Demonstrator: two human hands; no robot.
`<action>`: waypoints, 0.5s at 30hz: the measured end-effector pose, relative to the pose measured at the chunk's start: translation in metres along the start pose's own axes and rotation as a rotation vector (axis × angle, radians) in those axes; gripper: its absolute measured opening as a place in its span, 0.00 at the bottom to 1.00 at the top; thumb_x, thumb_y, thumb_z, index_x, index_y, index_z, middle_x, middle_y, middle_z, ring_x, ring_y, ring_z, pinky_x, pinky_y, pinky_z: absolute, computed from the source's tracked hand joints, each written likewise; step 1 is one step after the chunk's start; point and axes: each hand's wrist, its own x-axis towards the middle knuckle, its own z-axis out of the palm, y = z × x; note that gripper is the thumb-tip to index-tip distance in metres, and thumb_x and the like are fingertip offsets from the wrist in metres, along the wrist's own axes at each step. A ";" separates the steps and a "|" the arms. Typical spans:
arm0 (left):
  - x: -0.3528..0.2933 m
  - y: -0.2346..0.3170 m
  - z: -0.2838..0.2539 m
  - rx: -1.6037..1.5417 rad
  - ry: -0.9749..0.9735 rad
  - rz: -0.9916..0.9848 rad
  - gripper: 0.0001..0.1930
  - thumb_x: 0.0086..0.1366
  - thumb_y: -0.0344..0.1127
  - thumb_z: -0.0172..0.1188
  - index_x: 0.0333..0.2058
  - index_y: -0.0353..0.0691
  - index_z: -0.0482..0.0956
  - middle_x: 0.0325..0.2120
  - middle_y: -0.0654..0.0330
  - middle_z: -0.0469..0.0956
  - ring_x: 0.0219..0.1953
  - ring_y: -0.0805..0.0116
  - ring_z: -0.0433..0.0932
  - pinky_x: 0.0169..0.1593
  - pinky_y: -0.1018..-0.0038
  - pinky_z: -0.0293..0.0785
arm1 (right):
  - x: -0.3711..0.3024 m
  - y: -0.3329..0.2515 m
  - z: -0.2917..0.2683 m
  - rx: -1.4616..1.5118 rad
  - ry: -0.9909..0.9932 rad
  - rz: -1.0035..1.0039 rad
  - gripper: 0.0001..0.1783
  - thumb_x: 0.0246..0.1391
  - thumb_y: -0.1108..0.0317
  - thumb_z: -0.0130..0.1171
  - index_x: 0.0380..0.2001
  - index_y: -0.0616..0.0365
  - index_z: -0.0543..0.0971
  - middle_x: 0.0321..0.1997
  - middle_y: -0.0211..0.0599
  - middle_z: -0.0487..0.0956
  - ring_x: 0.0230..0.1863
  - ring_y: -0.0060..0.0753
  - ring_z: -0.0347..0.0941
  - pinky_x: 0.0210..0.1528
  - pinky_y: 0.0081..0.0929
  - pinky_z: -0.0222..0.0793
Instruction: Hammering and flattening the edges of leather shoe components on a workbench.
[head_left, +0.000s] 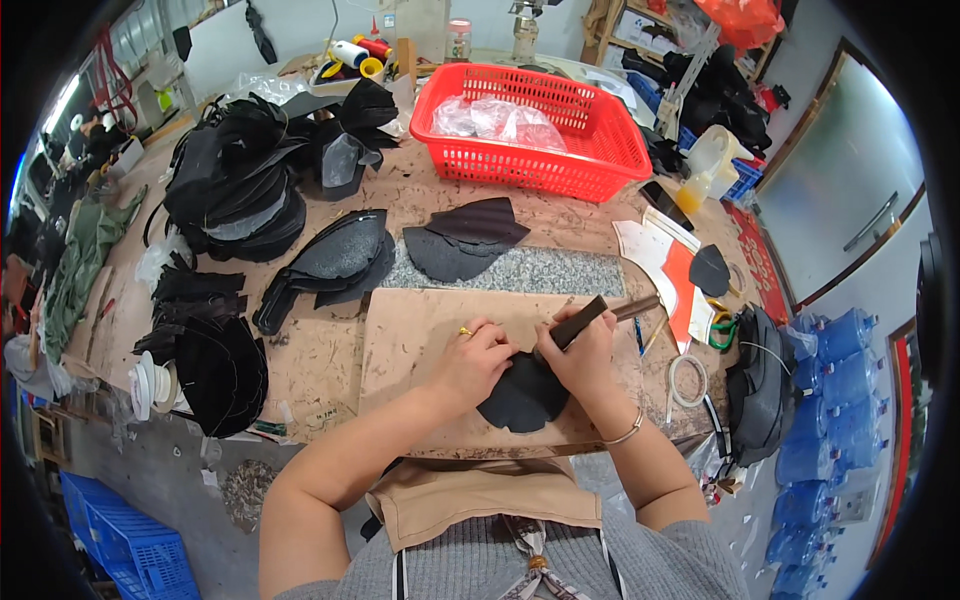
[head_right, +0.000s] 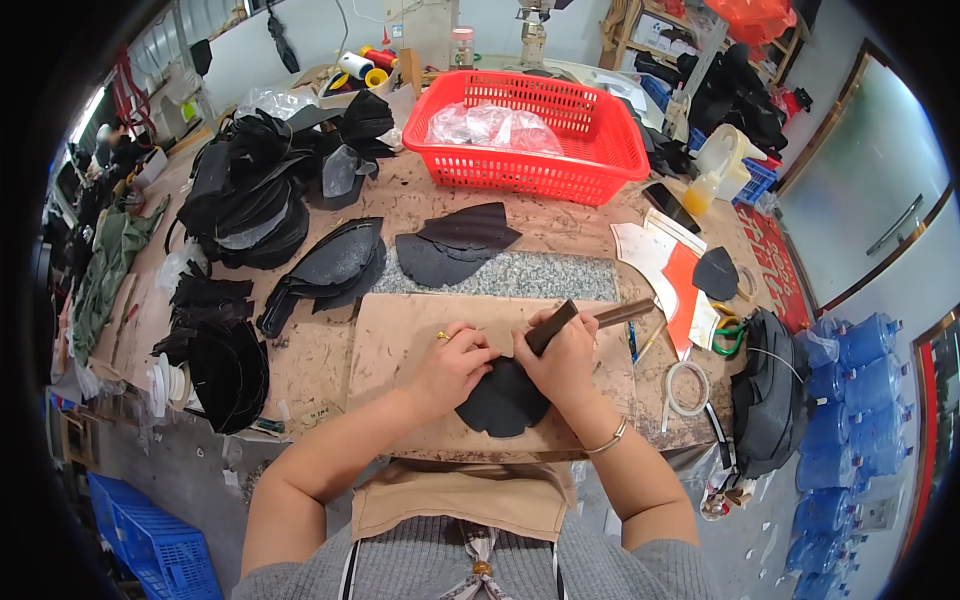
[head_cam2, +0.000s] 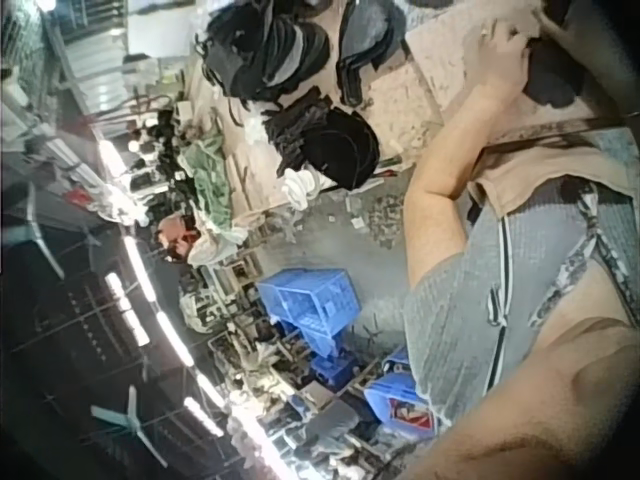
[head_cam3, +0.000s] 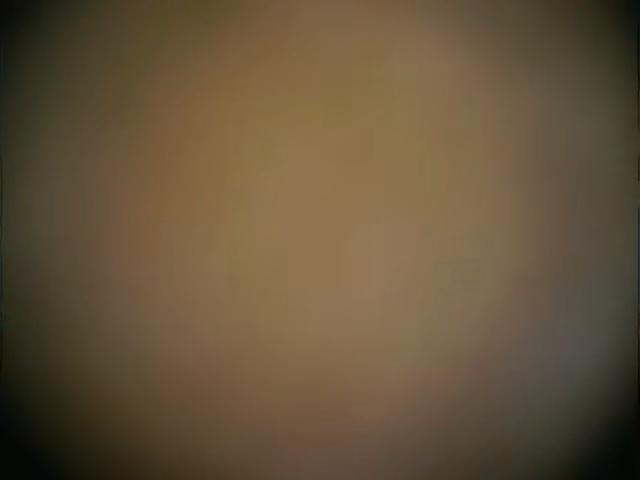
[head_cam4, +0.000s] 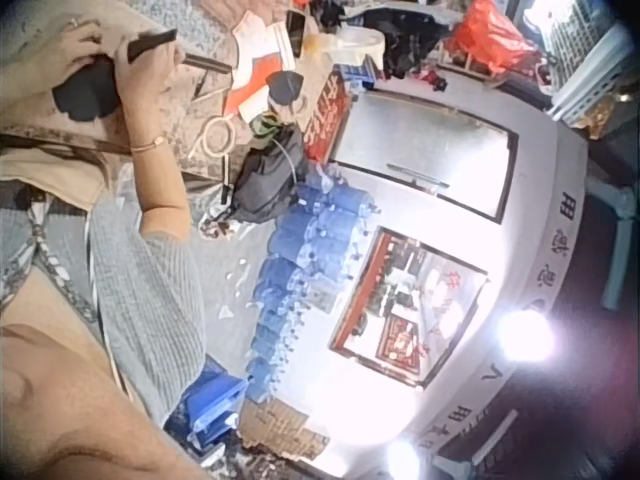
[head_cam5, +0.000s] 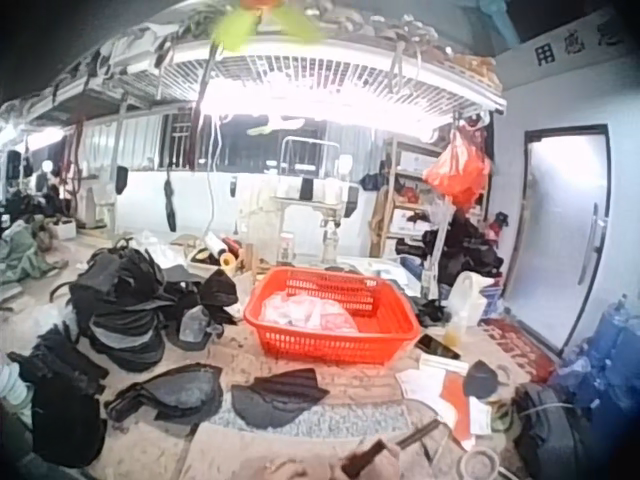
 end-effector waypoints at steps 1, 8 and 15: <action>-0.003 -0.001 -0.001 0.019 -0.021 0.029 0.13 0.53 0.23 0.57 0.39 0.38 0.79 0.35 0.58 0.73 0.43 0.58 0.73 0.46 0.65 0.71 | -0.001 0.000 -0.001 0.008 -0.011 0.010 0.14 0.38 0.67 0.71 0.27 0.55 0.75 0.26 0.30 0.77 0.32 0.38 0.73 0.45 0.35 0.59; -0.005 0.004 -0.005 0.242 -0.111 0.130 0.12 0.55 0.29 0.54 0.39 0.38 0.78 0.35 0.58 0.72 0.42 0.60 0.73 0.46 0.67 0.71 | 0.016 -0.015 -0.014 0.042 0.035 0.009 0.14 0.38 0.67 0.71 0.28 0.54 0.75 0.27 0.30 0.77 0.31 0.35 0.73 0.47 0.33 0.57; -0.005 0.008 -0.004 0.284 -0.142 0.145 0.12 0.55 0.29 0.53 0.39 0.39 0.78 0.35 0.59 0.72 0.42 0.61 0.72 0.44 0.66 0.70 | 0.008 -0.003 -0.002 0.011 -0.034 -0.022 0.13 0.38 0.68 0.70 0.23 0.53 0.74 0.27 0.28 0.77 0.30 0.34 0.72 0.45 0.33 0.58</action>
